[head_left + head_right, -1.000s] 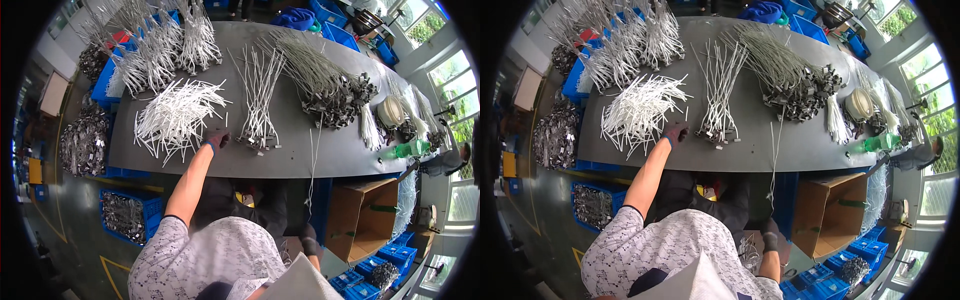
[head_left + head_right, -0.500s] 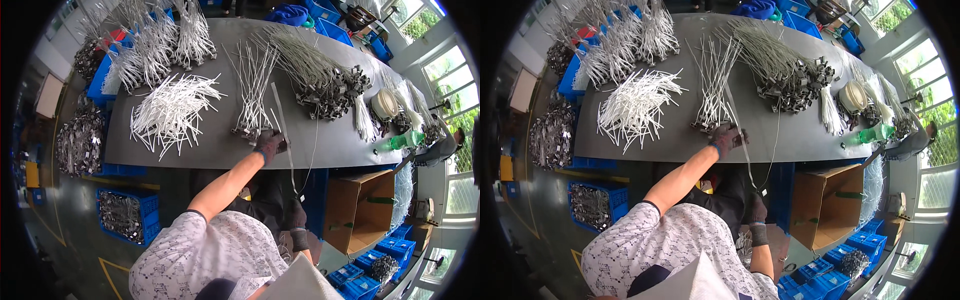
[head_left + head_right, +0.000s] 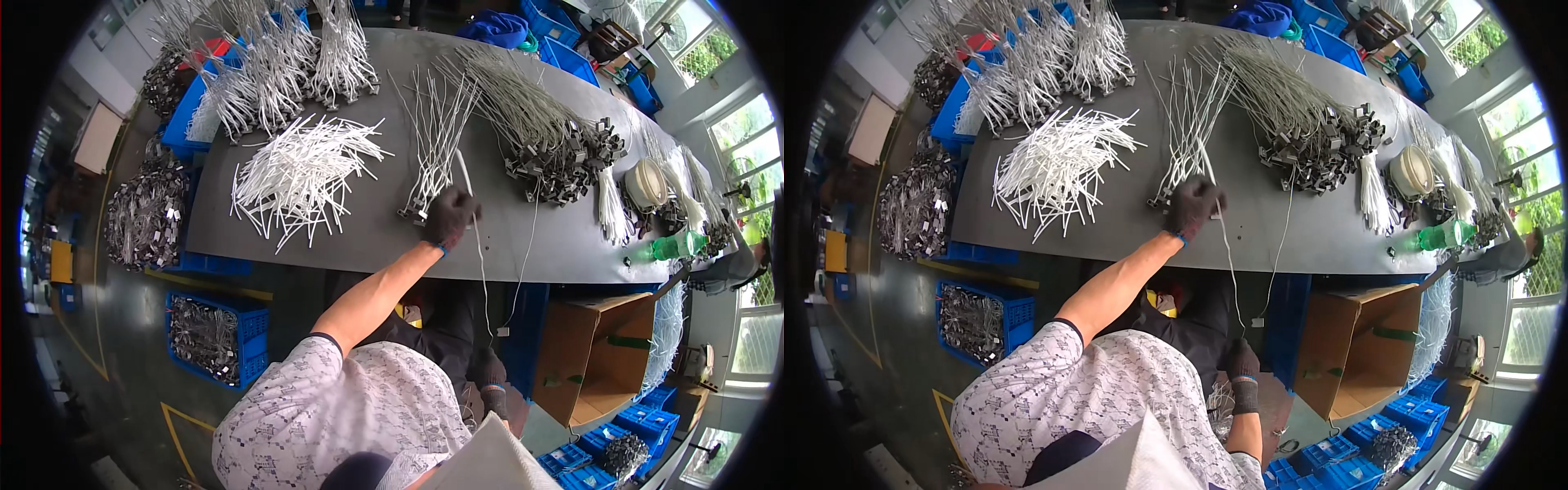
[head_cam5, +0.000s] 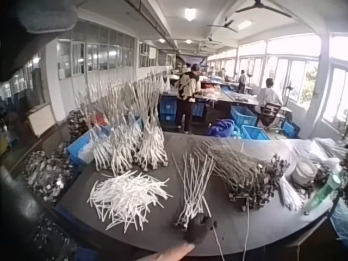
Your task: Bundling and organizing thin metal wires or cable components at a manual assembly station.
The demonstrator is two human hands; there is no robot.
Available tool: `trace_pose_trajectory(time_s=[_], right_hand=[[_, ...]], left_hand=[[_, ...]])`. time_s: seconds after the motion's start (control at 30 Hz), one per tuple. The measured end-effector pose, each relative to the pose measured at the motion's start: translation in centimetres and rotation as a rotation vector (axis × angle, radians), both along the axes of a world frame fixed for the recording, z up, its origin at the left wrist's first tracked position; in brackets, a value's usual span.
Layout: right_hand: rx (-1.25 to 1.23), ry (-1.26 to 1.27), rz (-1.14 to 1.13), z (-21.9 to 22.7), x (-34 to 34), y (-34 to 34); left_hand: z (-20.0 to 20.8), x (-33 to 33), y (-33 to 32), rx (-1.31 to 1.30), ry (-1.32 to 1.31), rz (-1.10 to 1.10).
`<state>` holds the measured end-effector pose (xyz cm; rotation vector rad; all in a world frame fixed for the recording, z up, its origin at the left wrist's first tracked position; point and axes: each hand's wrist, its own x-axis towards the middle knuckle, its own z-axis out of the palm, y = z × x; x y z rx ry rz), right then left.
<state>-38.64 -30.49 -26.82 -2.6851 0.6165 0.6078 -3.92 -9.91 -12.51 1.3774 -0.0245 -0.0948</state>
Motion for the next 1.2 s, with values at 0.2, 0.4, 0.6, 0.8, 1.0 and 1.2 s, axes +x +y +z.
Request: trace_pose_trajectory(time_s=[0.2,0.4,0.6,0.8,1.0,1.2], right_hand=[[0.032,-0.041,0.006,2.3,1.4,0.8],[0.959,-0.693,-0.408,8.5,11.6,3.8],[0.425,-1.035,0.191,12.3,18.9,6.2],[0.512,-0.98,0.258,13.3,21.0,7.6],[0.516,-0.825,0.148,12.3,23.7,6.7],[0.153,-0.848,-0.49,8.6,13.0,-0.7]], left_hand=[[-1.9,-0.6,0.2,0.046,0.059,-0.313],[-2.9,-3.8,-1.6,0.019,0.262,-0.548],[-2.5,-4.6,0.8,-0.005,0.252,-0.482],[-1.5,-6.9,0.8,-0.129,0.267,-0.496],[-3.2,-4.1,1.2,-0.081,0.26,-0.467],[-5.5,5.4,11.3,0.912,-0.031,0.136]])
